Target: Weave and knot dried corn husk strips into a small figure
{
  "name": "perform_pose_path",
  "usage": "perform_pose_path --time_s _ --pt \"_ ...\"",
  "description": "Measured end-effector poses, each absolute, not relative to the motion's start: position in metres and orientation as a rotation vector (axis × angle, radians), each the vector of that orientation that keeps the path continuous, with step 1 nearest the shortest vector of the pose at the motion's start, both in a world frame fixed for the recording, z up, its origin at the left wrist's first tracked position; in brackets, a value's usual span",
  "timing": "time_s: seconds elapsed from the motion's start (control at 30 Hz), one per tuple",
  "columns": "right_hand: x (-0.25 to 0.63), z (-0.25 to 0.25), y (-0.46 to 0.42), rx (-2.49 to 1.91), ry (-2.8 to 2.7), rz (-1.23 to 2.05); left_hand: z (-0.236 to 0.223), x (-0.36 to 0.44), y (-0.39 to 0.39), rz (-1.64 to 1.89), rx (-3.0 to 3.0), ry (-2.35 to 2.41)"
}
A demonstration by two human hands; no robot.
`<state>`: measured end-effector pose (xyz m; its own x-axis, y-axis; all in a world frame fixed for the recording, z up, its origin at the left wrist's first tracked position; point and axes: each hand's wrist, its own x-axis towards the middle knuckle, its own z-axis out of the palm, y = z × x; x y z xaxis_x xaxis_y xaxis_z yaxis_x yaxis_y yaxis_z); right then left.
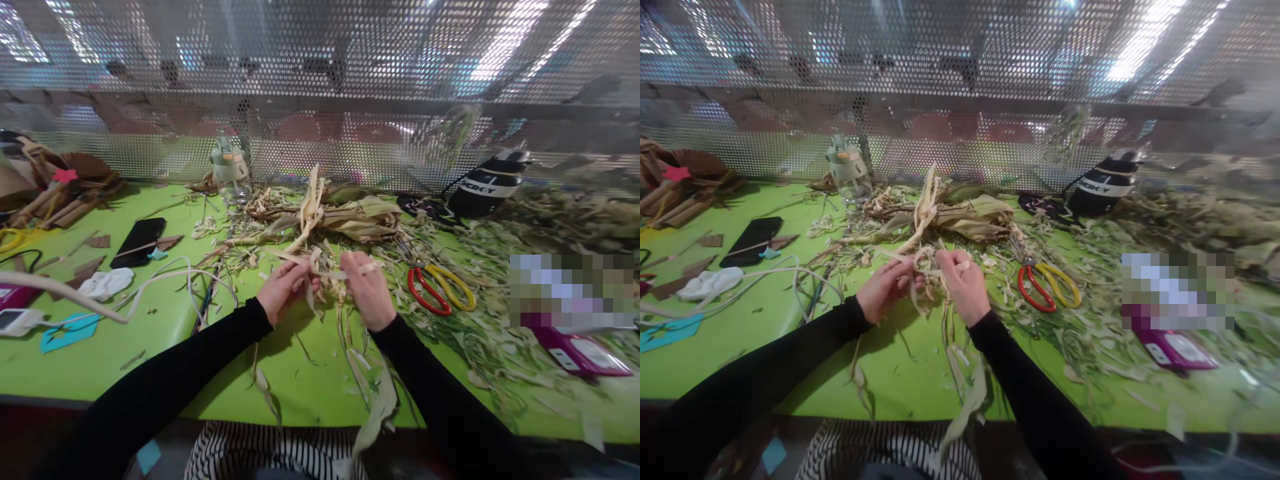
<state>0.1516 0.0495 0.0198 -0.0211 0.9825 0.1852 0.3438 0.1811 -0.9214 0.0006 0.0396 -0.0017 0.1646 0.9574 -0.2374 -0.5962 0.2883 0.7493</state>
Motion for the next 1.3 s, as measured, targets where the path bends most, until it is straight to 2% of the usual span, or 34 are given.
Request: perform_pose_path --time_s 0.13,0.33,0.6,0.87,1.03,1.3 --pt "0.146 0.016 0.046 -1.425 -1.883 0.847 -0.002 0.0 0.044 1.219 0.559 0.764" --pt "0.146 0.008 0.049 -1.393 -2.008 0.878 -0.008 -0.002 0.045 1.259 0.887 0.887" --pt "0.143 0.014 0.041 -1.344 -1.928 0.682 -0.017 -0.006 0.044 1.257 1.265 1.002" --pt "0.143 0.011 0.036 -1.29 -2.026 0.351 -0.021 -0.006 0.047 1.233 1.255 1.006" --pt "0.14 0.012 0.032 -1.178 -2.143 0.518 -0.014 -0.006 0.047 1.261 1.131 1.032" --pt "0.145 0.013 0.037 -1.251 -2.167 0.505 -0.008 -0.007 0.046 1.212 0.993 0.934"
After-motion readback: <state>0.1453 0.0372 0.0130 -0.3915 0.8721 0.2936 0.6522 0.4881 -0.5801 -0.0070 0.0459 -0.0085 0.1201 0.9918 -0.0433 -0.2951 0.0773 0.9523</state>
